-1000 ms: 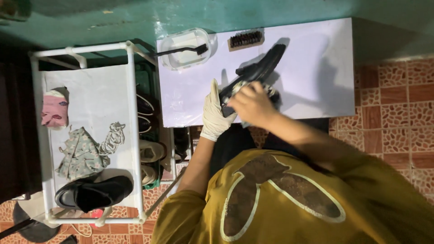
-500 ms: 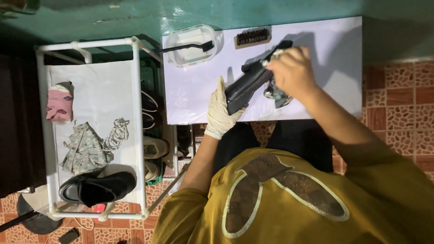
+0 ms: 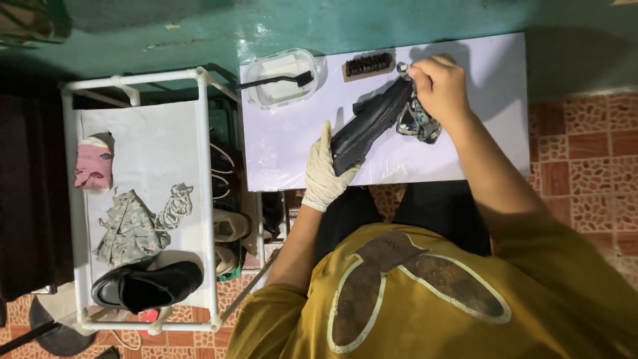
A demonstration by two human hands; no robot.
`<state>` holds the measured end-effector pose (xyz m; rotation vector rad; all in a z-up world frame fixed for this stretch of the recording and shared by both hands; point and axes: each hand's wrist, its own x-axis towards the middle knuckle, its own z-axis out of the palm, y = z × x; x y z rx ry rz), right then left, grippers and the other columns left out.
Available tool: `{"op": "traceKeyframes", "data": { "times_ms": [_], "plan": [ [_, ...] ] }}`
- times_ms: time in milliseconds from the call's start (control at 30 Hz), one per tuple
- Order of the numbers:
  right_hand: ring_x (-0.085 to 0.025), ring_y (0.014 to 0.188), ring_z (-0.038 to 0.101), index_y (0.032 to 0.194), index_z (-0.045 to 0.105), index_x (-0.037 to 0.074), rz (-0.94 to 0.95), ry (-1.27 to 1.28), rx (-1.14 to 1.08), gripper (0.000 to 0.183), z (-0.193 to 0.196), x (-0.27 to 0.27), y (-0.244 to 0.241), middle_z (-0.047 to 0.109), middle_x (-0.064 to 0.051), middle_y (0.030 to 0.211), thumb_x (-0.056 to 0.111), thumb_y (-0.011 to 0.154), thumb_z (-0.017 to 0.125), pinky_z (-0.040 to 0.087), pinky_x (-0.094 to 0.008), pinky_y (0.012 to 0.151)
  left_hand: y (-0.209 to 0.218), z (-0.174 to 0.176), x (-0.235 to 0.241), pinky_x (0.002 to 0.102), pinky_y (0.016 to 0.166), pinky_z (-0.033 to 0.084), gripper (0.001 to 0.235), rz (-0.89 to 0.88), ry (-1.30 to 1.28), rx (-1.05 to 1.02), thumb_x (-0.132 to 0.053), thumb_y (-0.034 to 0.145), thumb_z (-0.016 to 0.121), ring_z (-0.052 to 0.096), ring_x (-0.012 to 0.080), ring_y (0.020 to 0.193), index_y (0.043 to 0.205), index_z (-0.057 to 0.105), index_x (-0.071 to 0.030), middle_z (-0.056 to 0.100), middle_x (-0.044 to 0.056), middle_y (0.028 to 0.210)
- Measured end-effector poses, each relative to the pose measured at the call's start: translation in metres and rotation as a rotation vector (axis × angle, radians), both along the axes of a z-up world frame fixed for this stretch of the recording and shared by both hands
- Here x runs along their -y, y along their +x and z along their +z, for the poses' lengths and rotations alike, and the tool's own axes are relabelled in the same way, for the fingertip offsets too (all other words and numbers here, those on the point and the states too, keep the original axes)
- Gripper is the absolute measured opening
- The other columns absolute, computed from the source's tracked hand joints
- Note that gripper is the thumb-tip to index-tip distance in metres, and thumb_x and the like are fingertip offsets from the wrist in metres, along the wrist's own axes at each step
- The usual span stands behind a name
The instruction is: The person cleans a black shoe using a cloth and a brush. They wipe the shoe with a patterned cloth, then use a brush to apply a white cleaning substance from a container onto the shoe's surface, scrubbing it thoroughly.
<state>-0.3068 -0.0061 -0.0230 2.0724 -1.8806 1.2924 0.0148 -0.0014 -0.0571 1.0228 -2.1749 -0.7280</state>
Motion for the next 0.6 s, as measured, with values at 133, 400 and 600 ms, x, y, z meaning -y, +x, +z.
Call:
{"op": "traceKeyframes", "data": {
  "times_ms": [133,400,600],
  "plan": [
    [-0.029,0.089,0.066,0.099,0.076,0.000,-0.076,0.037,0.118,0.008,-0.010,-0.001,-0.008,0.074,-0.012,0.093,-0.002,0.102,0.069,0.050,-0.040,0.079,-0.001,0.002,-0.002,0.041,0.092,0.051,0.106,0.009,-0.059,-0.024,-0.059,0.086,0.069,0.057,0.0283,0.104,0.165,0.016,-0.014,0.057,0.013,0.121],
    [-0.008,0.078,0.050,0.098,0.070,0.012,-0.299,0.211,0.466,0.016,-0.043,0.002,-0.027,0.058,0.005,0.077,0.023,0.107,0.065,0.042,-0.028,0.072,0.001,0.001,-0.003,0.045,0.095,0.051,0.113,-0.006,-0.032,-0.010,-0.039,0.076,0.082,0.057,0.0350,0.109,0.165,0.017,-0.014,0.056,0.018,0.119],
    [-0.001,0.089,0.057,0.100,0.075,0.015,-0.400,0.333,0.891,0.017,-0.072,0.009,-0.051,0.066,0.013,0.091,0.032,0.099,0.073,0.047,-0.019,0.082,-0.001,0.005,-0.004,0.044,0.094,0.052,0.107,-0.013,-0.079,-0.037,-0.047,0.082,0.079,0.058,0.0337,0.108,0.164,0.020,-0.011,0.056,0.018,0.122]
  ]
}}
